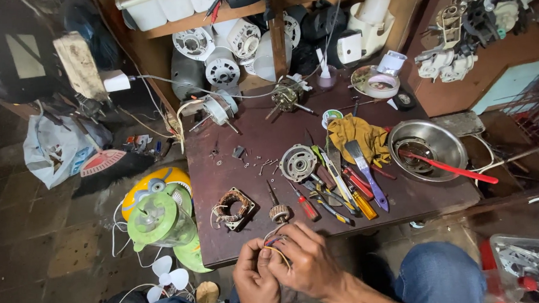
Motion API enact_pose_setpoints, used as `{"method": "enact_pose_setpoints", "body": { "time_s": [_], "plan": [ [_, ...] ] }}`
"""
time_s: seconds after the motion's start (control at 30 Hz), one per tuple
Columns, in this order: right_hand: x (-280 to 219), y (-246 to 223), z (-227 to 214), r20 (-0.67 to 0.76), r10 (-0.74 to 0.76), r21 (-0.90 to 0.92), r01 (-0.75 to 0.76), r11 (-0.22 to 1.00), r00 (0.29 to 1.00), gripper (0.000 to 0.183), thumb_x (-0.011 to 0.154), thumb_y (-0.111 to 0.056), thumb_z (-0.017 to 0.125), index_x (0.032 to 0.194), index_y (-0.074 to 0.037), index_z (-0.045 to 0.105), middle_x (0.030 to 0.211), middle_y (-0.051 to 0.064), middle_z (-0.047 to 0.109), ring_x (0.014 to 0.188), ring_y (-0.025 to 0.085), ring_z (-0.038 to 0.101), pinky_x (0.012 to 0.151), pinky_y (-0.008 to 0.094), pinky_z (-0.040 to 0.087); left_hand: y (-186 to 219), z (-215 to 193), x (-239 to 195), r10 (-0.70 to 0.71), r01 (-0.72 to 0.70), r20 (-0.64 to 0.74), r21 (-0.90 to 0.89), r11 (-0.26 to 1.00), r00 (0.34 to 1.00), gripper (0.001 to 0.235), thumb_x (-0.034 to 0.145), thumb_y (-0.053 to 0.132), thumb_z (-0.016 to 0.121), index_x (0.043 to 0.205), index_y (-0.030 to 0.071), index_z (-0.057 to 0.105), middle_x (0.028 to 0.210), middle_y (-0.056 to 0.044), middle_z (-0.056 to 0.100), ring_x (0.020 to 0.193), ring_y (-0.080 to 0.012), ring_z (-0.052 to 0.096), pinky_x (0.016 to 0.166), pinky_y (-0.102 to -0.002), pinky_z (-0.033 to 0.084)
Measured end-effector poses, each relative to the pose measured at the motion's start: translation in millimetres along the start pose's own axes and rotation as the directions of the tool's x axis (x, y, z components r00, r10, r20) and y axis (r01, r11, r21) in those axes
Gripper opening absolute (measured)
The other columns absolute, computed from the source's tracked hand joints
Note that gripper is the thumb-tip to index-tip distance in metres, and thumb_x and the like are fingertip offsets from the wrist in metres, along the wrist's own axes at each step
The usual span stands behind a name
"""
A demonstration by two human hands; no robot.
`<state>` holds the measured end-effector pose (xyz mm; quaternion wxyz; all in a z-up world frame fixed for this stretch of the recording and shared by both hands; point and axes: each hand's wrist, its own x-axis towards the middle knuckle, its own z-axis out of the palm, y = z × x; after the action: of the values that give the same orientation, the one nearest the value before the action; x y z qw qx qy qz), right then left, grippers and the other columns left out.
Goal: The person wraps electrical wires with black tape, then uses pliers to trim and adjust wires on a motor stator. They handle the stator and wires throughout the process.
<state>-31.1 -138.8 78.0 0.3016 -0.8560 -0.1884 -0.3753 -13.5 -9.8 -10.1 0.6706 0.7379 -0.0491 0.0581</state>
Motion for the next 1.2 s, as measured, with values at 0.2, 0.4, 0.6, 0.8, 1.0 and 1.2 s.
{"method": "enact_pose_setpoints", "body": {
  "time_s": [0.2, 0.4, 0.6, 0.8, 1.0, 1.2],
  "plan": [
    [-8.8, 13.4, 9.8, -0.015, 0.098, 0.002, -0.098, 0.995, 0.995, 0.011, 0.082, -0.009, 0.063, 0.087, -0.001, 0.070, 0.088, 0.014, 0.067, 0.079, 0.028, 0.065, 0.070, 0.041, 0.054, 4.2, 0.0, 10.6, 0.013, 0.000, 0.109, -0.117, 0.993, 0.994, 0.017, 0.097, 0.018, 0.056, 0.096, 0.005, 0.065, 0.083, -0.004, 0.070, 0.077, -0.0113, 0.062, 0.072, -0.026, 0.051],
    [0.5, 18.6, -13.0, 0.124, 0.185, 0.185, -0.206, 0.961, 0.975, 0.012, 0.086, -0.009, 0.063, 0.093, -0.004, 0.072, 0.090, 0.011, 0.071, 0.084, 0.022, 0.072, 0.072, 0.033, 0.057, 20.3, -10.2, 26.7, -0.207, 0.272, 0.295, -0.199, 0.941, 0.933, 0.016, 0.090, 0.015, 0.071, 0.094, 0.000, 0.075, 0.080, -0.007, 0.073, 0.073, -0.0136, 0.062, 0.067, -0.029, 0.051],
    [-9.3, 21.7, -9.2, 0.143, 0.191, 0.100, -0.207, 0.973, 0.971, 0.013, 0.078, -0.011, 0.063, 0.089, -0.005, 0.068, 0.095, 0.010, 0.068, 0.077, 0.026, 0.068, 0.069, 0.037, 0.053, 6.6, -12.5, 28.8, -0.210, 0.295, 0.296, -0.282, 0.913, 0.932, 0.010, 0.084, 0.007, 0.080, 0.087, 0.001, 0.073, 0.073, -0.006, 0.069, 0.066, -0.0141, 0.058, 0.062, -0.029, 0.046],
    [-6.1, 18.1, -21.3, 0.256, 0.147, 0.036, -0.161, 0.986, 0.955, 0.004, 0.080, -0.012, 0.061, 0.081, -0.009, 0.058, 0.079, 0.007, 0.057, 0.068, 0.026, 0.055, 0.054, 0.040, 0.044, 5.9, -17.1, 29.6, -0.171, 0.279, 0.368, -0.264, 0.923, 0.914, 0.012, 0.085, 0.010, 0.080, 0.087, 0.002, 0.072, 0.071, -0.004, 0.065, 0.065, -0.0104, 0.054, 0.058, -0.024, 0.040],
    [3.1, 10.7, -39.5, 0.271, -0.062, 0.116, 0.032, 0.993, 0.961, 0.008, 0.093, -0.009, 0.060, 0.086, -0.005, 0.057, 0.085, 0.011, 0.054, 0.077, 0.028, 0.053, 0.063, 0.039, 0.044, -1.5, -27.0, 32.8, -0.249, 0.431, 0.627, -0.154, 0.889, 0.738, 0.020, 0.087, 0.018, 0.081, 0.079, 0.002, 0.071, 0.065, -0.003, 0.065, 0.061, -0.0066, 0.051, 0.055, -0.024, 0.039],
    [-6.1, -0.8, -52.5, 0.437, 0.105, 0.192, -0.206, 0.960, 0.893, 0.015, 0.099, -0.016, 0.053, 0.099, -0.005, 0.064, 0.091, 0.011, 0.062, 0.087, 0.028, 0.058, 0.067, 0.043, 0.042, 46.9, -40.1, 31.3, -0.232, 0.389, 0.742, -0.041, 0.920, 0.628, 0.018, 0.089, 0.017, 0.078, 0.079, 0.003, 0.073, 0.075, -0.006, 0.075, 0.071, -0.0093, 0.058, 0.064, -0.025, 0.042]
  ]
}}
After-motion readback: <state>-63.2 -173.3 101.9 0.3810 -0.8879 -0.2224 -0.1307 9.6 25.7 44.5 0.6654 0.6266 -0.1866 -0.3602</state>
